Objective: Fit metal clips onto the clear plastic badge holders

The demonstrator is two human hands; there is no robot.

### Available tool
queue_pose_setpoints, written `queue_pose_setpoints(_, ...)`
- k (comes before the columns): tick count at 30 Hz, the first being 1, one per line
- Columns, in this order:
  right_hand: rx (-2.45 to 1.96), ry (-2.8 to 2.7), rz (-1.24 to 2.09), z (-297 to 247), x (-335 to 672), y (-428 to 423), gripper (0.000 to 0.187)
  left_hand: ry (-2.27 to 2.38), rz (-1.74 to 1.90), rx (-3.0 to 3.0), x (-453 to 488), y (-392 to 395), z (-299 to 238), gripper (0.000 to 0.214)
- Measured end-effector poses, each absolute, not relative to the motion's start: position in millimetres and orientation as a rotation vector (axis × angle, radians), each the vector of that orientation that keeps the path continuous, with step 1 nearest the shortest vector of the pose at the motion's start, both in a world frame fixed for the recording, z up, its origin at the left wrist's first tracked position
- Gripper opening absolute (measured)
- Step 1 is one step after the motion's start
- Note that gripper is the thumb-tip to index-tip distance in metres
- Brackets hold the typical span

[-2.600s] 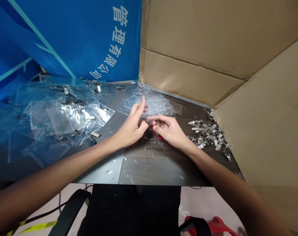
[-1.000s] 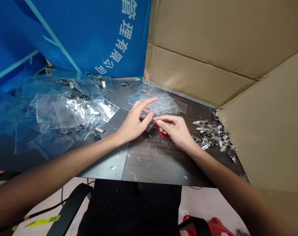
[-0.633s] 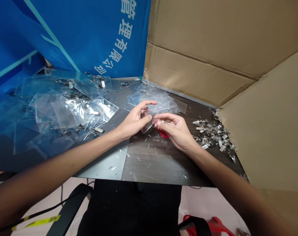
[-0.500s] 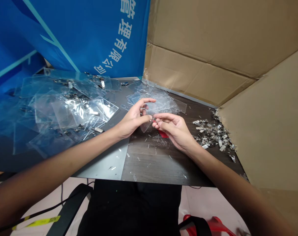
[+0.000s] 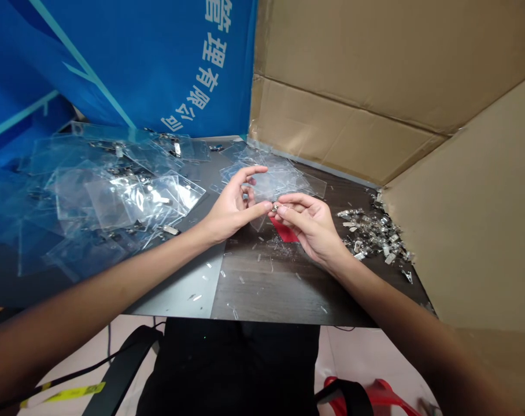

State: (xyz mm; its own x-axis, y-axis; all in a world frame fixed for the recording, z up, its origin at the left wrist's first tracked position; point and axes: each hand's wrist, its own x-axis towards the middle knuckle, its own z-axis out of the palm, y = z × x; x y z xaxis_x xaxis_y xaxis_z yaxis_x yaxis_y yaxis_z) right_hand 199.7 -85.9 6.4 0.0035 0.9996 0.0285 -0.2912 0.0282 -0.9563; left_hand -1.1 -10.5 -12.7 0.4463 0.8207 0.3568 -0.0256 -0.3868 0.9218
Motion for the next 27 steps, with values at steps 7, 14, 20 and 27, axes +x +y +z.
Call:
queue_pose_setpoints(7, -0.945, -0.972, 1.349, 5, 201, -83, 0.044, 0.755, 1.128, 1.764, -3, -9, -15, 0.077)
queue_pose_setpoints(14, -0.946, -1.000, 1.296, 4, 200, -84, 0.046, 0.823, 1.231, 1.836, -1, -12, -14, 0.077)
queue_pose_setpoints(20, -1.004, -1.140, 1.118, 6, 200, -87, 0.046, 0.862, 1.323, 1.921, 1, -17, -16, 0.080)
queue_pose_setpoints(27, -1.029, -1.245, 0.981, 5, 199, -87, 0.036, 0.806, 1.365, 1.877, 6, -18, -19, 0.074)
